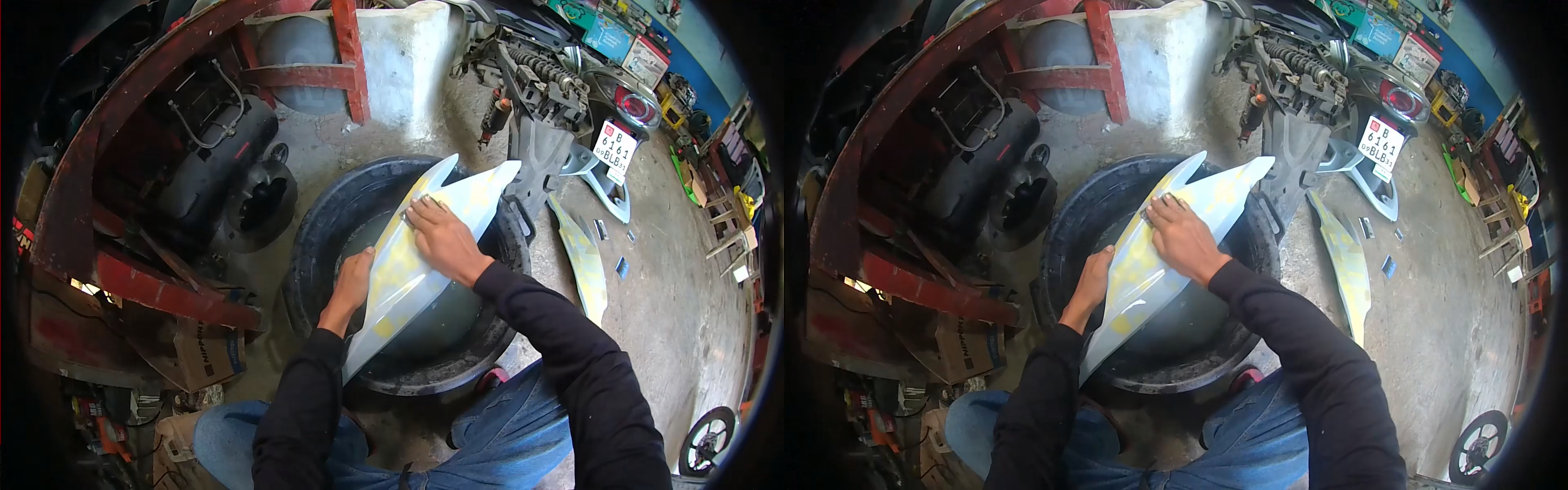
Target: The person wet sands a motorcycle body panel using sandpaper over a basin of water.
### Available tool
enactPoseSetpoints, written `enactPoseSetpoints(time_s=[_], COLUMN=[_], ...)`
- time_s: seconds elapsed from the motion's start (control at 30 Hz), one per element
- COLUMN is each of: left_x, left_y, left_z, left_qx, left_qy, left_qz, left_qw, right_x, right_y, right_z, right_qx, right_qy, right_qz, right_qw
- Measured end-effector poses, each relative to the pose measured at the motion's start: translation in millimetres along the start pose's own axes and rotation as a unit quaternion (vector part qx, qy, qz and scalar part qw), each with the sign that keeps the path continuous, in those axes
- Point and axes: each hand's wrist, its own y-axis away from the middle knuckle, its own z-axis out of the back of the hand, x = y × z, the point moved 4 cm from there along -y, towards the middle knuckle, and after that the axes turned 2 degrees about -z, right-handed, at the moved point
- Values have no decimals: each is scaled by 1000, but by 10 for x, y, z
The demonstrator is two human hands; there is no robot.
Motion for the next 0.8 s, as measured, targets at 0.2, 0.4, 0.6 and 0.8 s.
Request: enactPoseSetpoints(time_s=[0.2,0.4,0.6,0.8], left_x=[-137,-167,-150,-83], left_y=[-15,17,16,9], left_z=[-27,0,-20,-3], left_qx=[8,3,15,6], left_qy=[23,10,-1,-35], left_qz=[5,12,27,24], left_qw=[1000,1000,1000,999], right_x=[287,505,495,68], right_y=[-19,208,170,11], right_z=[83,-42,100,175], right_qx=[28,18,43,19], right_qy=[-19,-31,-103,-83], right_qz=[28,81,69,31], right_qw=[999,996,991,996])
